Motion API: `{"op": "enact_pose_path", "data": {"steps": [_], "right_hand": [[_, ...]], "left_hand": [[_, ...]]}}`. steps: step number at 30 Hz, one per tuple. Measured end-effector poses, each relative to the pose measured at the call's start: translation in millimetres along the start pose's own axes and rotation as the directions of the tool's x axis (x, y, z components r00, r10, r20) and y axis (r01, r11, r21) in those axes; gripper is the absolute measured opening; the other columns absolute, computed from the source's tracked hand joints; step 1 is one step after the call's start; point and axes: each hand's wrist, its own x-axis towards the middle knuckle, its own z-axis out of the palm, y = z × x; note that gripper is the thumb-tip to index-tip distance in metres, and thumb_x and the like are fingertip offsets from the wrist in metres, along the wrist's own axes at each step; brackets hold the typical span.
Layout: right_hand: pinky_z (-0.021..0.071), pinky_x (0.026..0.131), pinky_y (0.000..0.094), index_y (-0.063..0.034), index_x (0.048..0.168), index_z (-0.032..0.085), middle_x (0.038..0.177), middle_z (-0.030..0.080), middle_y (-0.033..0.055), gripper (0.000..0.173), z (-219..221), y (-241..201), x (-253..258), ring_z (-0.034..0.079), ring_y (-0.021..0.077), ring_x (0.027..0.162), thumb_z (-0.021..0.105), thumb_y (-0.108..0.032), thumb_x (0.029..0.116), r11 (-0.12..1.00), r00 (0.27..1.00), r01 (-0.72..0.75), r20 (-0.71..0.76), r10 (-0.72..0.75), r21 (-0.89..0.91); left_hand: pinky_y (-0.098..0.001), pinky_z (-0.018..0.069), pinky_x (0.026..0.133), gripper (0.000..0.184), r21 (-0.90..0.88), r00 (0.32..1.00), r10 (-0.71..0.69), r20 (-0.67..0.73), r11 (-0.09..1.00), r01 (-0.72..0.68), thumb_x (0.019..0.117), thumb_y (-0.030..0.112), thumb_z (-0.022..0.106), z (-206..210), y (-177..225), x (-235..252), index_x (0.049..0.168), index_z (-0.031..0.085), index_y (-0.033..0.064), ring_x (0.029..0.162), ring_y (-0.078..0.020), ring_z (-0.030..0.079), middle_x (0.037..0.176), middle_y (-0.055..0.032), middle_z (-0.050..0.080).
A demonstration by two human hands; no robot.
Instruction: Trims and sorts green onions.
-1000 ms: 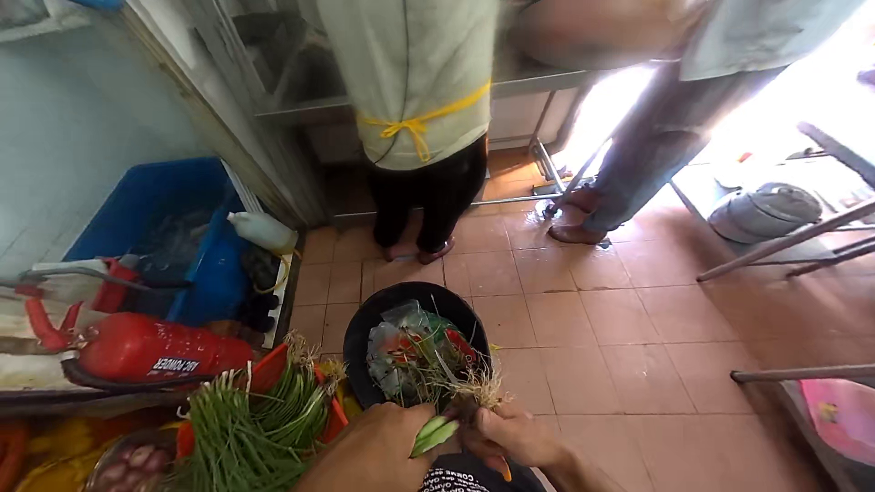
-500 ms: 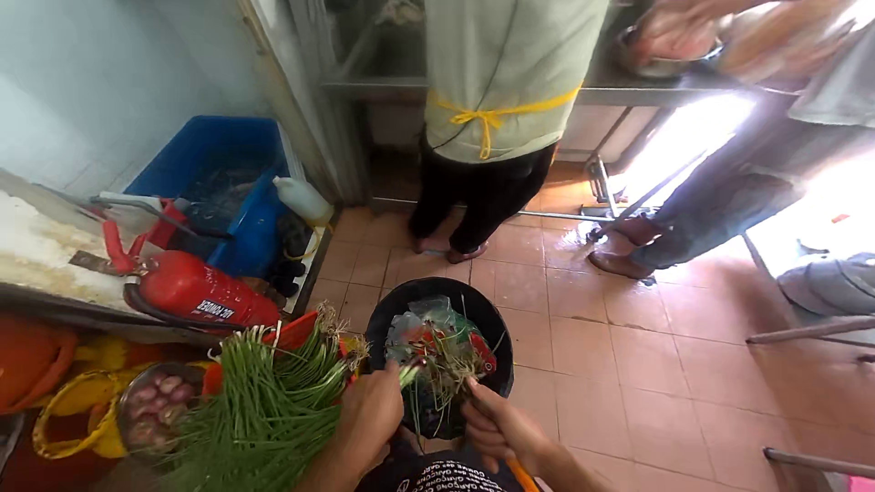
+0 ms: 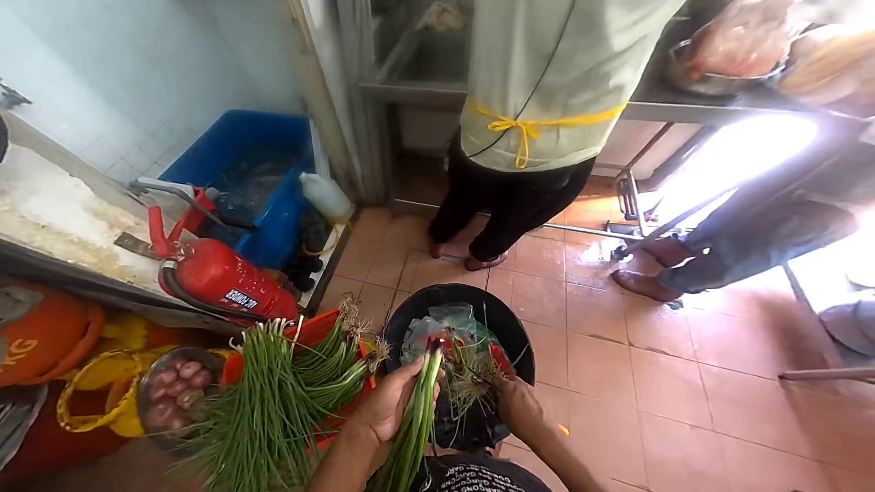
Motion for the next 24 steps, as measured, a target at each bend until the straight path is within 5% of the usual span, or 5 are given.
{"op": "enact_pose_path", "data": {"steps": [4, 9, 14, 19, 24], "right_hand": [[0.0551, 0.088, 0.0582, -0.0110, 0.127, 0.065, 0.122, 0.067, 0.0174, 0.034, -10.1, -5.2, -8.8, 0.068, 0.0373, 0.109, 0.043, -0.028, 0.1070, 0.994, 0.986, 0.058, -0.159, -0.043, 0.088], [0.0536, 0.073, 0.0527, -0.0075, 0.101, 0.069, 0.082, 0.065, 0.0107, 0.050, -33.7, -21.7, -22.5, 0.065, 0.0279, 0.077, 0.057, -0.056, 0.0986, 0.919, 0.980, 0.166, -0.163, -0.113, 0.358], [0.0506, 0.061, 0.0329, -0.0119, 0.109, 0.069, 0.080, 0.062, 0.0001, 0.044, -52.5, -59.1, -33.3, 0.057, 0.0112, 0.065, 0.066, -0.053, 0.0937, 0.680, 0.945, 0.309, -0.135, -0.298, 0.665], [0.0474, 0.058, 0.0327, -0.0085, 0.091, 0.068, 0.068, 0.057, -0.0008, 0.027, -70.5, -71.2, -31.9, 0.054, 0.0110, 0.059, 0.056, -0.030, 0.1022, 0.691, 0.941, 0.333, -0.184, -0.282, 0.642], [0.0440, 0.048, 0.0256, -0.0055, 0.091, 0.064, 0.059, 0.051, -0.0001, 0.026, -89.7, -51.8, -28.6, 0.046, 0.0086, 0.048, 0.046, -0.017, 0.1057, 0.235, 0.948, 0.315, -0.318, -0.025, 0.920]], "left_hand": [[-0.0381, 0.0590, 0.078, 0.045, 0.121, 0.976, 0.137, -0.167, 0.986, -0.118, 0.0923, 0.012, 0.050, -1.4, 1.9, -0.9, 0.136, 0.053, 0.0017, 0.086, -0.0201, 0.067, 0.102, -0.0104, 0.067], [-0.0345, 0.0590, 0.088, 0.056, 0.329, 0.922, 0.230, -0.312, 0.936, -0.122, 0.0855, 0.007, 0.072, 10.7, 2.6, -2.5, 0.138, 0.052, 0.0003, 0.101, -0.0192, 0.069, 0.115, -0.0141, 0.069], [-0.0327, 0.0594, 0.088, 0.050, 0.514, 0.891, 0.307, -0.335, 0.852, -0.100, 0.0823, 0.011, 0.079, 27.5, -0.9, 2.2, 0.127, 0.059, 0.0037, 0.100, -0.0154, 0.070, 0.111, -0.0093, 0.071], [-0.0343, 0.0572, 0.090, 0.046, 0.710, 0.882, 0.305, -0.360, 0.703, 0.047, 0.0878, 0.022, 0.078, 40.2, 3.2, -1.1, 0.129, 0.061, 0.0091, 0.102, -0.0132, 0.068, 0.115, -0.0052, 0.069], [-0.0298, 0.0576, 0.079, 0.036, 0.655, 0.907, 0.311, -0.283, 0.754, -0.054, 0.0860, 0.019, 0.078, 36.5, -3.5, -5.0, 0.118, 0.066, 0.0084, 0.088, -0.0108, 0.068, 0.101, -0.0021, 0.070]]}}
